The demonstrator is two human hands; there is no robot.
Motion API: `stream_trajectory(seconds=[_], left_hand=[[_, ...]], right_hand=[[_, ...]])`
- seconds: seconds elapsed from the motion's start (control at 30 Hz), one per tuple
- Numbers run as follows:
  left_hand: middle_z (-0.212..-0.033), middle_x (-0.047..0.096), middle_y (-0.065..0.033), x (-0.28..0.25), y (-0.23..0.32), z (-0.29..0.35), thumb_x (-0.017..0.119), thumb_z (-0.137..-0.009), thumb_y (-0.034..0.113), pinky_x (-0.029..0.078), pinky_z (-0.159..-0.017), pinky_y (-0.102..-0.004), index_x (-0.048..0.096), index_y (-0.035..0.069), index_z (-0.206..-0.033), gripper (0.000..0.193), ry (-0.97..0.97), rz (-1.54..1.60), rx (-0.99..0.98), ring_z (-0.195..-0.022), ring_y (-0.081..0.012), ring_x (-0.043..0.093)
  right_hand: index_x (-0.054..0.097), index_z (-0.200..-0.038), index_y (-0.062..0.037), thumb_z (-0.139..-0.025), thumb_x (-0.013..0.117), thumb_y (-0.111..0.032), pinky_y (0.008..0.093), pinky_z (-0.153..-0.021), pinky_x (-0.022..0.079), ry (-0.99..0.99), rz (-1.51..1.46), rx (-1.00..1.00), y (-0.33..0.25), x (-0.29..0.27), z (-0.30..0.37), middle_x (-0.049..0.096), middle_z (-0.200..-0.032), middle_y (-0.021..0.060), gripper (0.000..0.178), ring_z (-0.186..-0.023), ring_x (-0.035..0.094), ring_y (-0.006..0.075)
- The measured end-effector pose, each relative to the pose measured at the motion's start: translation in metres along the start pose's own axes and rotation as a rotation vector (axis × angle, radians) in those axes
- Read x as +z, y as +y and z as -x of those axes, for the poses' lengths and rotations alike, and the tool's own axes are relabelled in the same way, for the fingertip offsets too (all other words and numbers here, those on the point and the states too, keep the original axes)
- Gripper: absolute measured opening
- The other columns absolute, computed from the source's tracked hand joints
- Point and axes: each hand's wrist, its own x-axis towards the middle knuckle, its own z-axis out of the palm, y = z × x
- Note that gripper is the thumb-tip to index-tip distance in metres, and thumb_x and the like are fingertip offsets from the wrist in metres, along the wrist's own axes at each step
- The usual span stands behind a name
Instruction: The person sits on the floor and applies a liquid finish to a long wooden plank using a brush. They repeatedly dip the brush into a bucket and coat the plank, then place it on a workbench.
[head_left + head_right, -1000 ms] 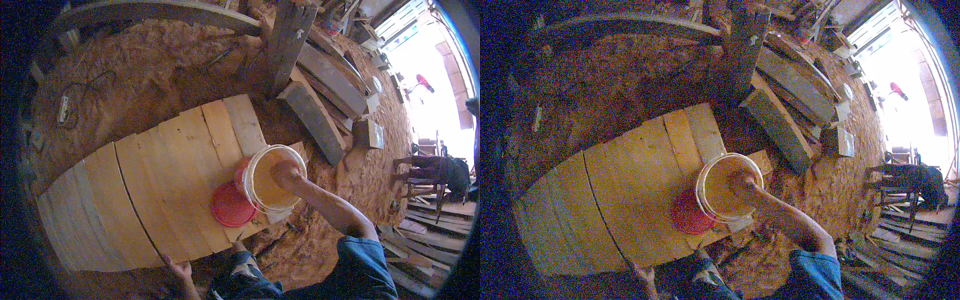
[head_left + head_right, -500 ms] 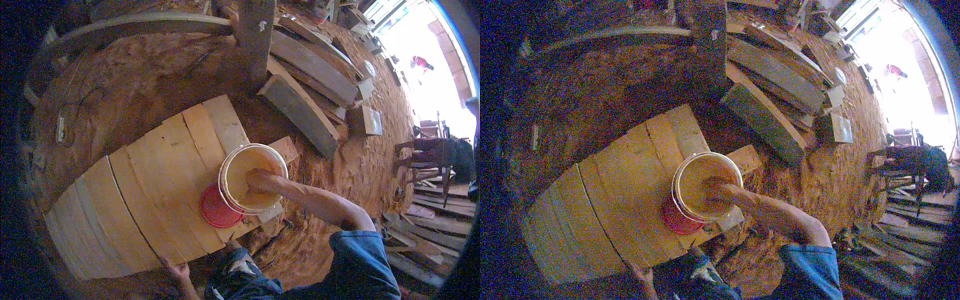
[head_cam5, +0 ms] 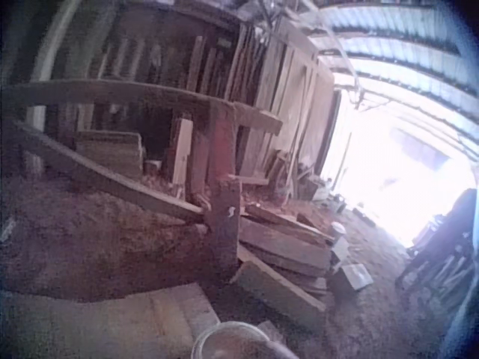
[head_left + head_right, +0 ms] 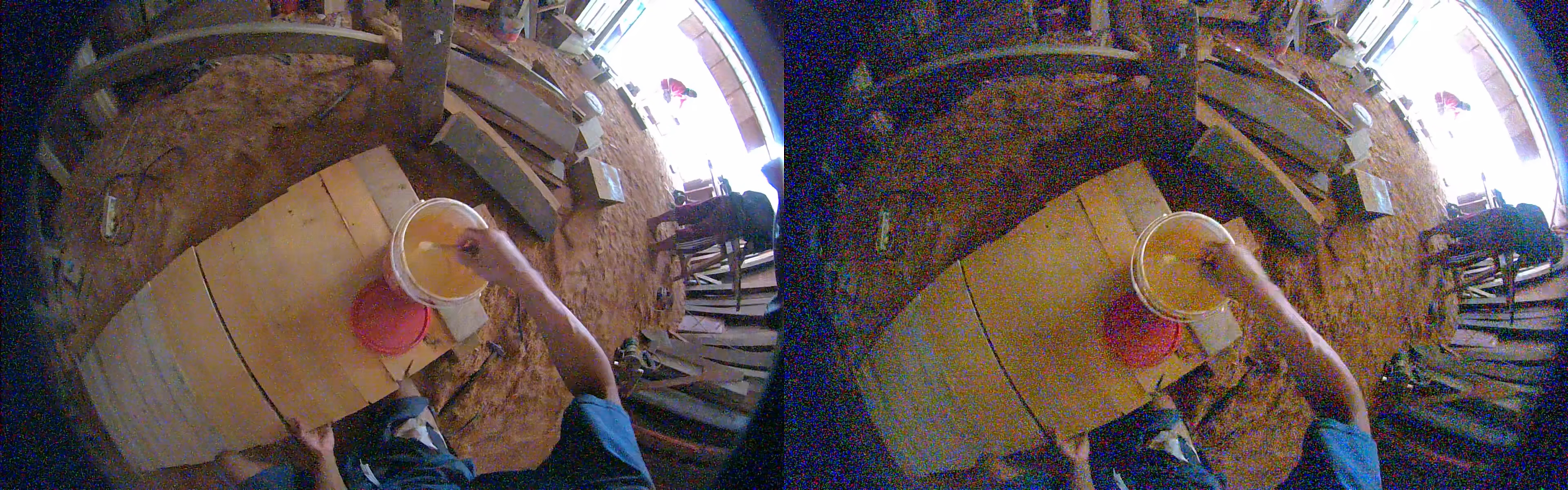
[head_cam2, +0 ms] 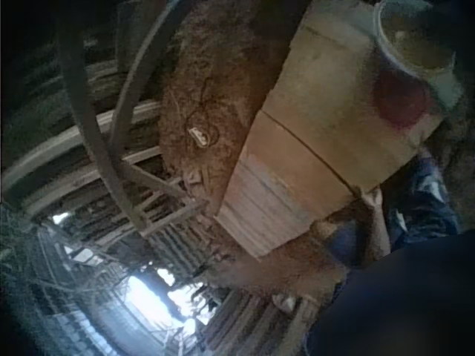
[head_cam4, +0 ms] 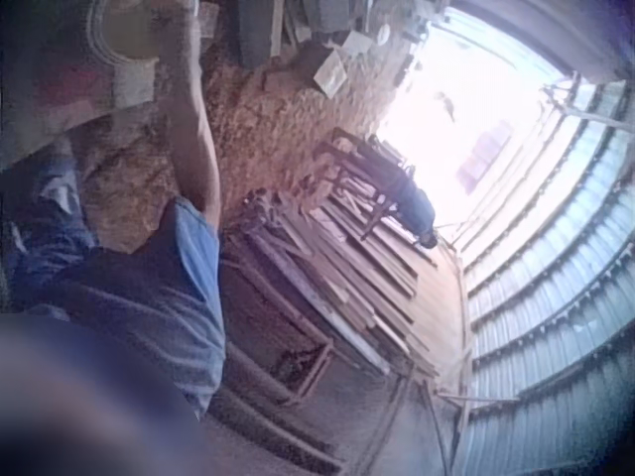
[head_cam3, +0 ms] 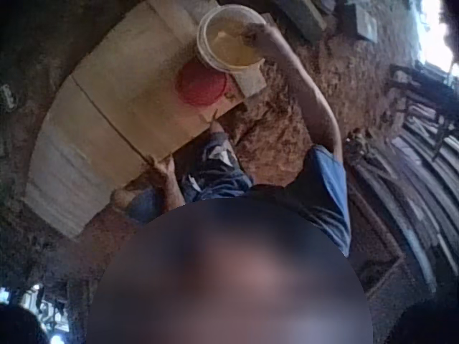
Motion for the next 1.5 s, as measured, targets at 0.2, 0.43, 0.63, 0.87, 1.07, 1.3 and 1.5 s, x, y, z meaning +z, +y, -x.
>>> stream_trajectory(seconds=[0.2,0.43,0.63,0.87,1.07,1.3,1.5], left_hand=[[-0.137,0.056,-0.0054,-0.016,0.009,-0.004,0.071,-0.087,0.023,0.040,-0.108,-0.0451,0.051,0.012,-0.137,0.054,-0.085,0.103,-0.019,-0.128,-0.0260,0.049],[-0.133,0.058,-0.0061,-0.017,0.027,0.003,0.067,-0.092,0.017,0.043,-0.104,-0.0350,0.053,0.008,-0.132,0.043,-0.079,-0.080,0.080,-0.120,-0.0206,0.055],[-0.125,0.060,-0.0076,0.003,0.052,0.036,0.067,-0.092,0.015,0.048,-0.098,-0.0375,0.054,0.007,-0.128,0.040,-0.073,-0.659,0.558,-0.115,-0.0230,0.056],[-0.118,0.060,-0.0128,0.008,0.102,0.089,0.064,-0.090,0.014,0.045,-0.101,-0.0435,0.060,0.003,-0.116,0.029,0.022,-0.431,0.555,-0.115,-0.0267,0.055],[-0.114,0.061,-0.0144,0.035,0.135,0.143,0.067,-0.083,0.020,0.050,-0.094,-0.0463,0.063,0.001,-0.108,0.031,-0.016,-0.883,0.796,-0.110,-0.0268,0.057],[-0.105,0.064,-0.0132,0.092,0.102,0.196,0.071,-0.077,0.023,0.054,-0.084,-0.0436,0.064,-0.001,-0.102,0.036,0.031,-0.642,0.777,-0.095,-0.0275,0.063],[-0.099,0.067,-0.0132,0.078,0.091,0.226,0.072,-0.077,0.022,0.054,-0.080,-0.0429,0.066,-0.001,-0.100,0.033,-0.108,-1.005,1.088,-0.088,-0.0296,0.065]], right_hand=[[0.067,-0.101,-0.0028,-0.090,0.069,-0.016,0.0318,-0.072,0.050,0.413,0.060,-0.158,-0.033,0.013,0.075,0.068,-0.084,0.0075,0.018,-0.076,0.060,0.0132],[0.066,-0.095,0.0008,-0.096,0.061,-0.023,0.0379,-0.072,0.051,0.657,-0.035,-0.317,-0.007,0.060,0.069,0.067,-0.082,0.0146,0.024,-0.077,0.064,0.0241],[0.066,-0.099,0.0009,-0.100,0.056,-0.027,0.0339,-0.073,0.049,0.796,-0.042,-0.454,-0.005,0.070,0.067,0.066,-0.085,0.0097,0.030,-0.079,0.059,0.0166],[0.064,-0.108,-0.0047,-0.099,0.058,-0.029,0.0388,-0.074,0.049,0.826,-0.007,-0.415,-0.004,0.066,0.077,0.067,-0.084,0.0133,0.027,-0.078,0.063,0.0252],[0.064,-0.104,-0.0050,-0.097,0.061,-0.029,0.0468,-0.065,0.046,0.955,-0.118,-0.488,0.013,0.077,0.066,0.064,-0.080,0.0175,0.026,-0.074,0.061,0.0333],[0.063,-0.111,-0.0017,-0.099,0.057,-0.024,0.0429,-0.080,0.050,0.892,-0.211,-0.545,0.025,0.084,0.082,0.069,-0.098,0.0183,0.026,-0.089,0.065,0.0311],[0.059,-0.113,-0.0037,-0.101,0.056,-0.020,0.0309,-0.074,0.045,0.687,-0.492,-0.544,0.027,0.146,0.116,0.062,-0.095,0.0056,0.021,-0.084,0.054,0.0147]])
